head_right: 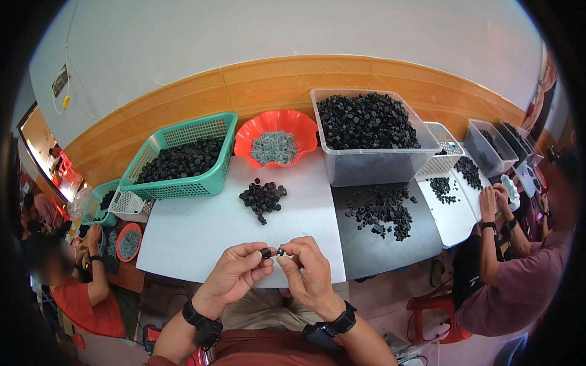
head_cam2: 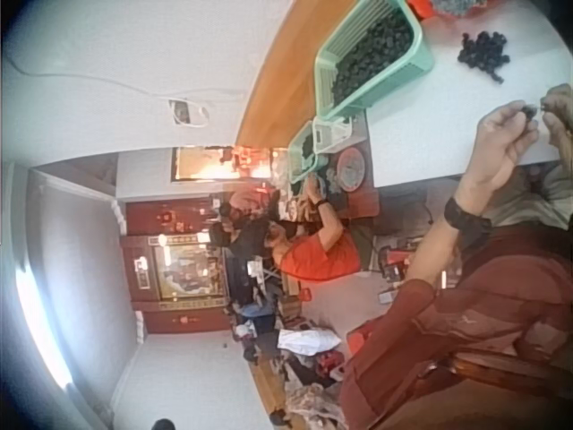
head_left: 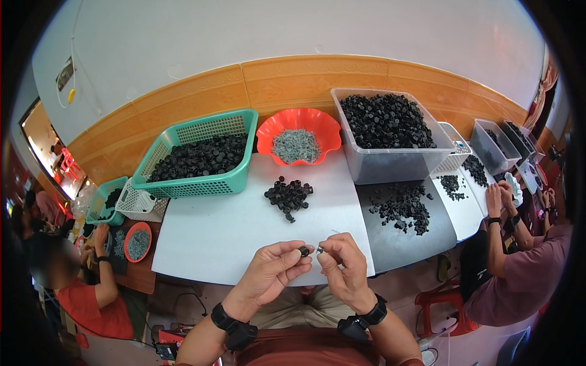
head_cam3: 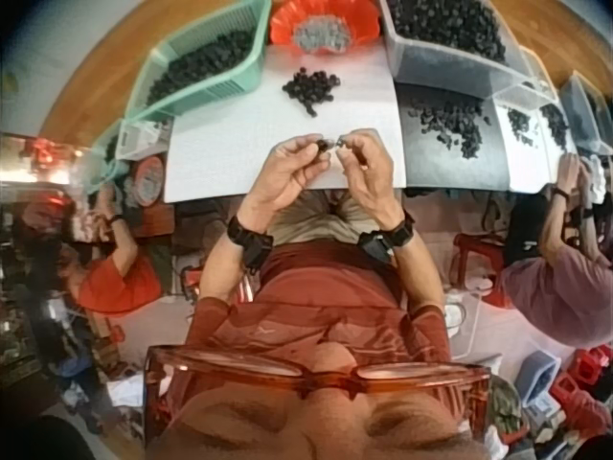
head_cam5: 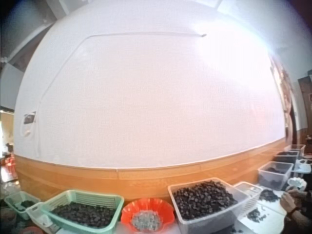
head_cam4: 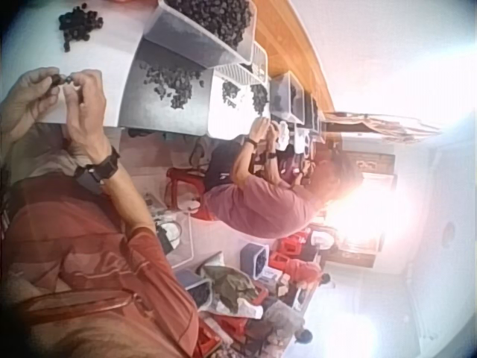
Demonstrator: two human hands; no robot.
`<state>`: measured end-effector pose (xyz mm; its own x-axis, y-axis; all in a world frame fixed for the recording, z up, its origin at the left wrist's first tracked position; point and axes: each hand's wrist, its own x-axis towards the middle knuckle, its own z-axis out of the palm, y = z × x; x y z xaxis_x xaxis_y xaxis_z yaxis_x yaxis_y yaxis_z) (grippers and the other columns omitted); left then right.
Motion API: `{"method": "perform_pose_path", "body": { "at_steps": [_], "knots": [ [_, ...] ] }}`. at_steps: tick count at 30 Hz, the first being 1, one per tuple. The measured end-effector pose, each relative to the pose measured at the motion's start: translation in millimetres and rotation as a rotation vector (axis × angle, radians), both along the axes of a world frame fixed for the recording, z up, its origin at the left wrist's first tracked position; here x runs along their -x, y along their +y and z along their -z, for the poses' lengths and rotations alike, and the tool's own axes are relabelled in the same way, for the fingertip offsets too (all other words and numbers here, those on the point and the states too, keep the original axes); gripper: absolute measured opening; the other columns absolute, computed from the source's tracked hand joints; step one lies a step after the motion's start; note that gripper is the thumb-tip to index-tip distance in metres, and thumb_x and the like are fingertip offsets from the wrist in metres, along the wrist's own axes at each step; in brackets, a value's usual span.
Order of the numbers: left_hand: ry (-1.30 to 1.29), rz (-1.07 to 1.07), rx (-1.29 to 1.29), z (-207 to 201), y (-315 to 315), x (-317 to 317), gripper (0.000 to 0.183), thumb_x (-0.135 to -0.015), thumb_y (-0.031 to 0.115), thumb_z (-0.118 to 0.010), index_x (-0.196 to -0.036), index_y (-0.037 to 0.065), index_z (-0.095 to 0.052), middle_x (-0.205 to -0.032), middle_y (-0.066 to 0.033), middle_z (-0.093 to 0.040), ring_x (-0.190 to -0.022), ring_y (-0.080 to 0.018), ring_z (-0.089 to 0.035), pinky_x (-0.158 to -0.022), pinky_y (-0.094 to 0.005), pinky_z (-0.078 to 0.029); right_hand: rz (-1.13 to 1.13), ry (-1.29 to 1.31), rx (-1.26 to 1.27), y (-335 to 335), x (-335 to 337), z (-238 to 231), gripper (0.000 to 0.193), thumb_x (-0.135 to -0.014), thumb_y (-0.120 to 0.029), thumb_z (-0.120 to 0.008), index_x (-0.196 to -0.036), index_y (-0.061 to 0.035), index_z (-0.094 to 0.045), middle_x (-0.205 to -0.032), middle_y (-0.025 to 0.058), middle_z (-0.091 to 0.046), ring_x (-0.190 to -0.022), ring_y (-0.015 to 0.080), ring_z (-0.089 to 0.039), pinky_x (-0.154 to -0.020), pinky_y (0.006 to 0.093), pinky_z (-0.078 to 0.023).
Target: The recorder assembles small black plastic parts with metal inserts at a workstation.
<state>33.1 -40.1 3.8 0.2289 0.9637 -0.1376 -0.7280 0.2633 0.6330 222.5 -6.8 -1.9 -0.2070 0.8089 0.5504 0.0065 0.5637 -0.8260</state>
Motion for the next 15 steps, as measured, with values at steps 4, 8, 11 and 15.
{"method": "perform_pose_path", "body": {
  "at_steps": [4,8,11,15],
  "knots": [
    [-0.022,0.014,0.006,2.2,-0.3,-1.5,0.024,-0.1,0.004,-0.062,-0.123,-0.001,-0.066,-0.119,-0.0173,-0.07,-0.102,-0.0222,-0.073,-0.093,-0.0334,-0.062,0.015,-0.069,-0.072,-2.0,-4.1,-8.3,0.02,-0.092,0.0,-0.069,-0.11,0.0001,-0.063,-0.101,0.0124,-0.061,-0.067,0.0156,-0.059,-0.058,0.0276,-0.049],
    [-0.03,-0.025,0.033,2.5,-1.0,-3.2,0.023,-0.099,0.003,-0.062,-0.122,-0.002,-0.065,-0.113,-0.0163,-0.071,-0.099,-0.0223,-0.073,-0.091,-0.035,-0.063,0.015,-0.162,-0.152,-3.5,-4.4,-13.4,0.022,-0.091,-0.001,-0.071,-0.111,-0.0022,-0.063,-0.101,0.0135,-0.062,-0.066,0.0225,-0.065,-0.056,0.0318,-0.052],
    [-0.024,-0.032,0.035,3.1,-1.5,-3.7,0.023,-0.099,0.004,-0.062,-0.122,-0.001,-0.066,-0.111,-0.0149,-0.071,-0.098,-0.0214,-0.073,-0.09,-0.0348,-0.063,0.043,-0.2,-0.204,-2.7,-1.1,-9.2,0.025,-0.089,-0.003,-0.073,-0.112,-0.0043,-0.063,-0.101,0.0126,-0.063,-0.066,0.0272,-0.066,-0.055,0.0349,-0.053],
    [-0.018,-0.03,0.034,4.9,-1.5,-4.8,0.023,-0.098,0.004,-0.063,-0.121,-0.001,-0.066,-0.11,-0.0138,-0.072,-0.099,-0.0211,-0.072,-0.091,-0.0356,-0.063,0.062,-0.259,-0.202,-4.4,-1.2,-10.7,0.028,-0.087,-0.003,-0.074,-0.113,-0.0058,-0.063,-0.101,0.0114,-0.063,-0.067,0.0298,-0.067,-0.054,0.037,-0.054]
  ]
}}
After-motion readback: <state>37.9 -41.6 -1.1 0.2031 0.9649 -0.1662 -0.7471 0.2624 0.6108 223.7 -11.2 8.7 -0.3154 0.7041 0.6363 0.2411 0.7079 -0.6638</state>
